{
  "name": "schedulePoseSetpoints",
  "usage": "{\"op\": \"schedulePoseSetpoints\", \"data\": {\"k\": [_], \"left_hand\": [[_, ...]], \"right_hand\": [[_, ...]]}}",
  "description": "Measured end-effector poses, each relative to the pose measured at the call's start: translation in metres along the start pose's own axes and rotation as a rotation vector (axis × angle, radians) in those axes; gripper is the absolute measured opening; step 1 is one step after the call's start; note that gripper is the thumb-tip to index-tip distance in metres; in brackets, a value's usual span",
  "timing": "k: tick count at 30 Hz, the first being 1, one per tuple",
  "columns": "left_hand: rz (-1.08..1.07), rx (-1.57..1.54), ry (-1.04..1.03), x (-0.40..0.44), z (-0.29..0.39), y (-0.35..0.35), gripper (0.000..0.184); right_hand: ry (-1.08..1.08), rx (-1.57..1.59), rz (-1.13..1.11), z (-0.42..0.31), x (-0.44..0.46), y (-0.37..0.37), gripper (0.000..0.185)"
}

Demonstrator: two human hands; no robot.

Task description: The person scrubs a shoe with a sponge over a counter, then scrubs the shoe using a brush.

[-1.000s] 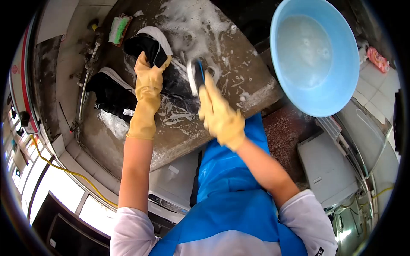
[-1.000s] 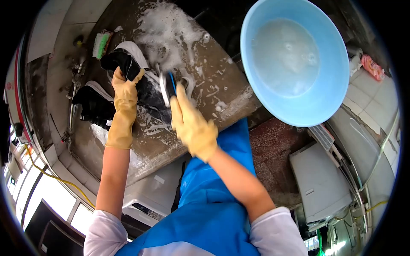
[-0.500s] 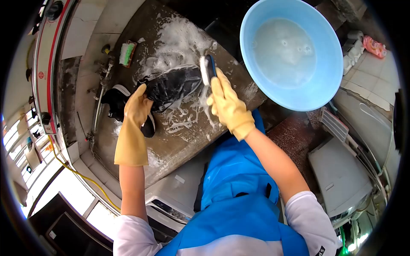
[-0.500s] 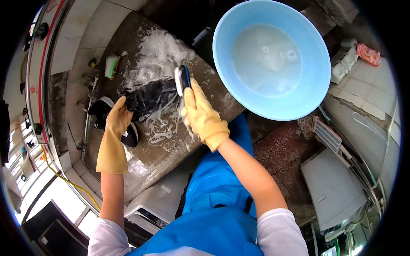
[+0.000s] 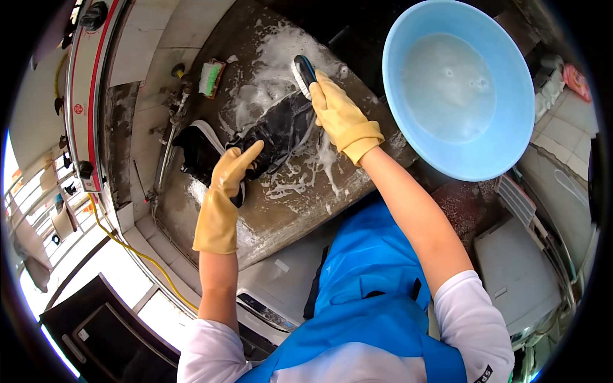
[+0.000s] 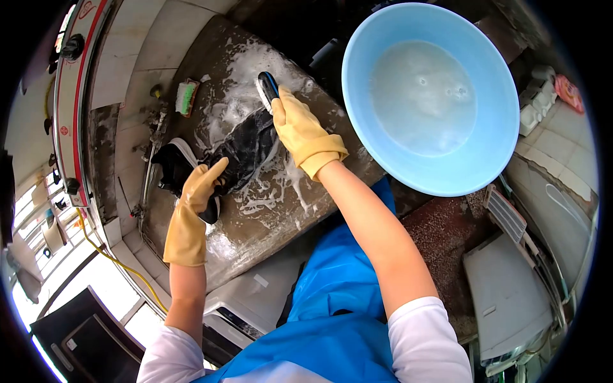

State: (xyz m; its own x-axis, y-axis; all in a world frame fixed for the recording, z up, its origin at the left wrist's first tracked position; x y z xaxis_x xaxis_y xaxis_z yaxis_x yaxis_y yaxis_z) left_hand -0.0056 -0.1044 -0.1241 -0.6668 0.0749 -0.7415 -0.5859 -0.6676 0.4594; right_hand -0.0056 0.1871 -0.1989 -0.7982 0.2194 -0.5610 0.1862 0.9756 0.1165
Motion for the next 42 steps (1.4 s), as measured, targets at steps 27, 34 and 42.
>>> {"op": "schedulePoseSetpoints", "data": {"k": [27,34,42], "left_hand": [[0.322,-1.304,0.028,-0.012,-0.034,-0.107,0.059],[0.316,-1.373,-0.003,-0.008,-0.028,-0.107,0.067],[0.327,-1.358,0.004,-0.004,-0.035,-0.112,0.078]], "right_hand": [[0.416,-1.399,0.186,-0.067,-0.065,-0.045,0.049],[0.210,-1.163,0.019,-0.039,-0.090,-0.063,0.059],[0.086,-0.923,0.014,-0.017,-0.133,-0.046,0.054]]}}
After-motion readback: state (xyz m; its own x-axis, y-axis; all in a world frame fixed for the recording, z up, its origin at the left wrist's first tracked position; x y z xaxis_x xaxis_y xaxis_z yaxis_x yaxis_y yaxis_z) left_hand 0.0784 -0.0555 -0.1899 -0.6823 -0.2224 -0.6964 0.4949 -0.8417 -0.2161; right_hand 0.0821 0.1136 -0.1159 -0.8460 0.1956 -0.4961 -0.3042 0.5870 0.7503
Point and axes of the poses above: each hand's wrist, its own x-axis towards the middle knuckle, its own y-axis out of the back of the hand, z = x × y, the point moved 10 cm from there along x, towards the middle knuckle, and after that the axes turned 15 degrees about -y, right-handed, at the moved point
